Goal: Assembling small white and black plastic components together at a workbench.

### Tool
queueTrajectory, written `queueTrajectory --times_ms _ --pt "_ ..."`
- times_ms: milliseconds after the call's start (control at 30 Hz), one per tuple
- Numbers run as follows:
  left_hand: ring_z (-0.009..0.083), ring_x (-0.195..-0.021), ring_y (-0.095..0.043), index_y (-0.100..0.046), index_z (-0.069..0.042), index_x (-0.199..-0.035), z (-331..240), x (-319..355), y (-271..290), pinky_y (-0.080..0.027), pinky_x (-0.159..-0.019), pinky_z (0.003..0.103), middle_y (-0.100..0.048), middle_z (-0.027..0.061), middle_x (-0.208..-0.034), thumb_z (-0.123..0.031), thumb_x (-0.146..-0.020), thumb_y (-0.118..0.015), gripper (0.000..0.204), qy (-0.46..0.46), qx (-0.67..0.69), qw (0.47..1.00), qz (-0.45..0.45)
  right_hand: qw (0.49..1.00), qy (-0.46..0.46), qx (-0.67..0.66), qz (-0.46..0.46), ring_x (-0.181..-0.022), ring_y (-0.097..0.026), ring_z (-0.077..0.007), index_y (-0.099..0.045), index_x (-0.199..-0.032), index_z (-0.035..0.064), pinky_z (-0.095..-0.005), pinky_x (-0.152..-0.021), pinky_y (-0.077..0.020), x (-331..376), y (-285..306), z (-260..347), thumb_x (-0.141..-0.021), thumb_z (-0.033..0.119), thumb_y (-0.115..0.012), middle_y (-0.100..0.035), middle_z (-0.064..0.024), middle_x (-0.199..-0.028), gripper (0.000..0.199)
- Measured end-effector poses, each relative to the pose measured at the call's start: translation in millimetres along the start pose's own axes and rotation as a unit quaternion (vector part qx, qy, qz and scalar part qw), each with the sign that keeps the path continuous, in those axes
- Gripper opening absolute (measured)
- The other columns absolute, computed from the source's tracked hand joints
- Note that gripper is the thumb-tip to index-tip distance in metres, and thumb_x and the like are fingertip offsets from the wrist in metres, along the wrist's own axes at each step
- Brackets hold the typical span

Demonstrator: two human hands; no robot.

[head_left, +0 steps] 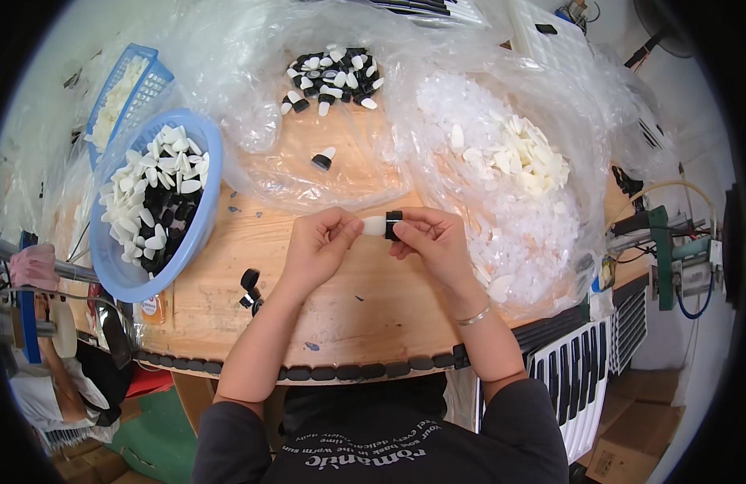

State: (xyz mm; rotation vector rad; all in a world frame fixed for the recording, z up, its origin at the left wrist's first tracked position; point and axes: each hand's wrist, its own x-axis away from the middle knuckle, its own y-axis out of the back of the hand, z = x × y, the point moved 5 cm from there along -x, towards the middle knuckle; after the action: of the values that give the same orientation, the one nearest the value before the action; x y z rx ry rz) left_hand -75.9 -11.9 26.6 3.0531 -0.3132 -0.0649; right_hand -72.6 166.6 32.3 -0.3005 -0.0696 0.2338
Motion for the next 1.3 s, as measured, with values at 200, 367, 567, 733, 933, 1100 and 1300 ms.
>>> queueTrajectory --times_ms 200,367,567,733,933,1100,1300 --pt "0.0026 -0.060 -0.043 -0.062 -0.001 -0.080 1.5 1.2 -10.1 -0.034 -0.054 0.019 -0.052 -0.0045 -0.065 -0.012 -0.092 -0.059 0.017 0.028 0.040 0.998 0.044 0.999 0.005 -0.041 -0.015 -0.066 -0.066 -0.0150 -0.063 -0.104 -0.0057 -0.0244 -0.056 -0.0541 1.0 -8.5 -4.1 -0.087 0.002 -0.064 -0.068 -0.0103 -0.081 0.020" --pt "0.0017 -0.057 -0.038 -0.062 0.000 -0.077 -1.9 3.7 -6.6 -0.029 -0.050 0.020 -0.048 -0.0067 -0.061 -0.013 -0.093 -0.059 0.020 0.041 -0.050 0.996 0.058 0.995 -0.022 0.068 0.065 -0.060 -0.060 -0.0084 -0.063 -0.105 -0.0044 -0.0205 -0.054 -0.0477 2.8 -12.1 -0.5 -0.088 0.004 -0.064 -0.065 -0.0050 -0.073 0.019" --pt "0.0024 -0.056 -0.037 -0.060 0.001 -0.077 -13.0 4.5 -4.8 -0.030 -0.048 0.021 -0.046 -0.0081 -0.060 -0.015 -0.093 -0.058 0.022 -0.007 -0.108 0.992 0.061 0.991 -0.050 0.100 0.072 -0.059 -0.057 -0.0070 -0.065 -0.101 -0.0038 -0.0197 -0.053 -0.0442 4.6 -14.3 3.3 -0.089 0.010 -0.064 -0.064 -0.0025 -0.071 0.019" --pt "0.0025 -0.059 -0.040 -0.060 0.000 -0.077 -3.1 1.5 -1.1 -0.032 -0.051 0.021 -0.048 -0.0069 -0.062 -0.018 -0.094 -0.058 0.025 0.012 -0.097 0.994 0.057 0.996 -0.053 0.055 0.042 -0.060 -0.057 -0.0072 -0.066 -0.099 -0.0025 -0.0199 -0.054 -0.0444 1.0 -9.8 -6.4 -0.090 0.013 -0.064 -0.064 -0.0026 -0.071 0.018" --pt "0.0014 -0.062 -0.041 -0.063 -0.001 -0.079 -5.1 -0.7 3.1 -0.033 -0.054 0.019 -0.050 -0.0064 -0.065 -0.016 -0.093 -0.060 0.021 0.050 0.015 0.997 0.051 1.000 -0.003 0.007 0.024 -0.061 -0.058 -0.0076 -0.064 -0.100 -0.0036 -0.0203 -0.055 -0.0473 -1.4 -2.8 -3.6 -0.089 0.010 -0.064 -0.065 -0.0040 -0.077 0.017" --pt "0.0014 -0.060 -0.040 -0.064 0.000 -0.080 -6.1 2.4 6.2 -0.031 -0.053 0.019 -0.049 -0.0064 -0.064 -0.011 -0.090 -0.062 0.015 0.057 -0.037 0.997 0.044 0.999 -0.004 0.027 0.021 -0.061 -0.058 -0.0069 -0.064 -0.101 -0.0036 -0.0201 -0.054 -0.0467 2.0 -8.9 -5.1 -0.088 0.008 -0.065 -0.065 -0.0039 -0.077 0.017" --pt "0.0011 -0.060 -0.037 -0.062 0.001 -0.078 -7.5 -1.8 16.4 -0.031 -0.053 0.019 -0.049 -0.0066 -0.064 -0.007 -0.089 -0.061 0.014 -0.017 -0.063 0.998 -0.007 0.997 -0.024 0.073 0.022 -0.056 -0.056 -0.0075 -0.066 -0.098 -0.0031 -0.0207 -0.050 -0.0442 1.7 -2.9 -3.2 -0.088 0.009 -0.066 -0.065 -0.0038 -0.073 0.016"
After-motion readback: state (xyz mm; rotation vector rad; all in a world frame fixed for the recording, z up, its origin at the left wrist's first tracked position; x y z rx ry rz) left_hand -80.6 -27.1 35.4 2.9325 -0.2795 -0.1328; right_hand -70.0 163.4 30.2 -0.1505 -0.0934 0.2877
